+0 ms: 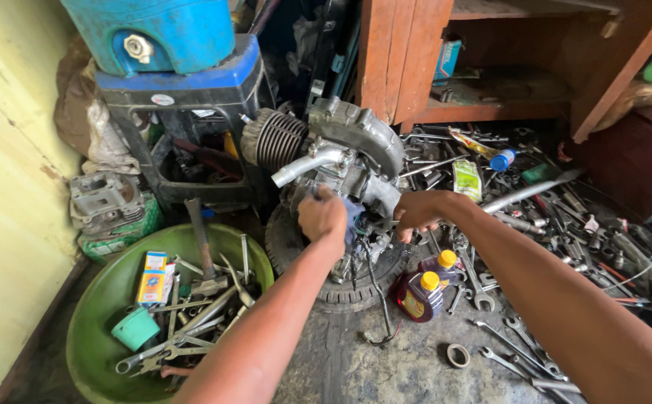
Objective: The person opens a bottle of engine oil and pours it into a small engine resting on a tire. They use a cloth to wipe the engine area and continue pouring oil into the fill port.
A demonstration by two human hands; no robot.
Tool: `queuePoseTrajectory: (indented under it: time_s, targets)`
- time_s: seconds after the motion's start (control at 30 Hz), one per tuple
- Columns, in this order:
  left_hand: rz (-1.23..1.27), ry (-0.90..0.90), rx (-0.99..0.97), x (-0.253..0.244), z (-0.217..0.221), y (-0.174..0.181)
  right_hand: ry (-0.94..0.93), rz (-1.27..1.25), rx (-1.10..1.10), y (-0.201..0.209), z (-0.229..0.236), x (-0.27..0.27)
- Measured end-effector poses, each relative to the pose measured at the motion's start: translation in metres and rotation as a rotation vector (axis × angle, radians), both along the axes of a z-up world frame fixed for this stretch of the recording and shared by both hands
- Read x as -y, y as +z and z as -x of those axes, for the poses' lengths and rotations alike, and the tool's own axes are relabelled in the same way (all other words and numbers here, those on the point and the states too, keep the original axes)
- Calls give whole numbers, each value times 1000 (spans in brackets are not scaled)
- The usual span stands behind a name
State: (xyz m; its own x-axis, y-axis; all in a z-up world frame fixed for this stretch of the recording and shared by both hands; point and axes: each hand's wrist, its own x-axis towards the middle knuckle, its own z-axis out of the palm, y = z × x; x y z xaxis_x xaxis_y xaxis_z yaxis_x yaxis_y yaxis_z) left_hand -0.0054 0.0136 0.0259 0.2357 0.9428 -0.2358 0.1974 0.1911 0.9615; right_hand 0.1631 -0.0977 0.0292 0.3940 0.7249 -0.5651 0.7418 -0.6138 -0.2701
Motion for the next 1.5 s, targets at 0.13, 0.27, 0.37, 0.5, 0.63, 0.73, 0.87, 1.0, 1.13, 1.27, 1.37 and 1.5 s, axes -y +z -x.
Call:
queuePoseTrajectory:
  time_s: [0.13,0.27,0.37,0.5,0.63,0.73,0.87,1.0,1.13,1.27,1.37,1.5]
  targets:
    - [-384,-49,-89,6,-7,7,18,47,24,9,8,1]
    - [-374,-231,-179,9,-2,14,-37,52,51,12,11,9]
    - [-468,-169,-267,3,-6,19,-36,23,26,8,2,11]
    - [-536,-174,-352,-4,-2,14,33,56,42,4,-1,5]
    - [-541,-103,-334,1,-7,7,27,72,68,3,5,0]
    - [-428,21,-235,8,-15,2,33,63,55,4,8,-4]
    - [-192,136,-19,10,-22,-6,40,69,58,7,12,-7]
    - [-56,181,47,10,-25,-5,77,80,86,10,16,-13]
    - [-180,160,-104,13,-22,5,57,93,62,9,14,-15]
    - [-264,116,-202,16,-24,5,65,91,45,5,8,-17]
    - [-355,109,-252,15,-28,0,127,94,48,2,5,-18]
    - [-411,104,-319,14,-28,-2,65,75,58,3,9,-17]
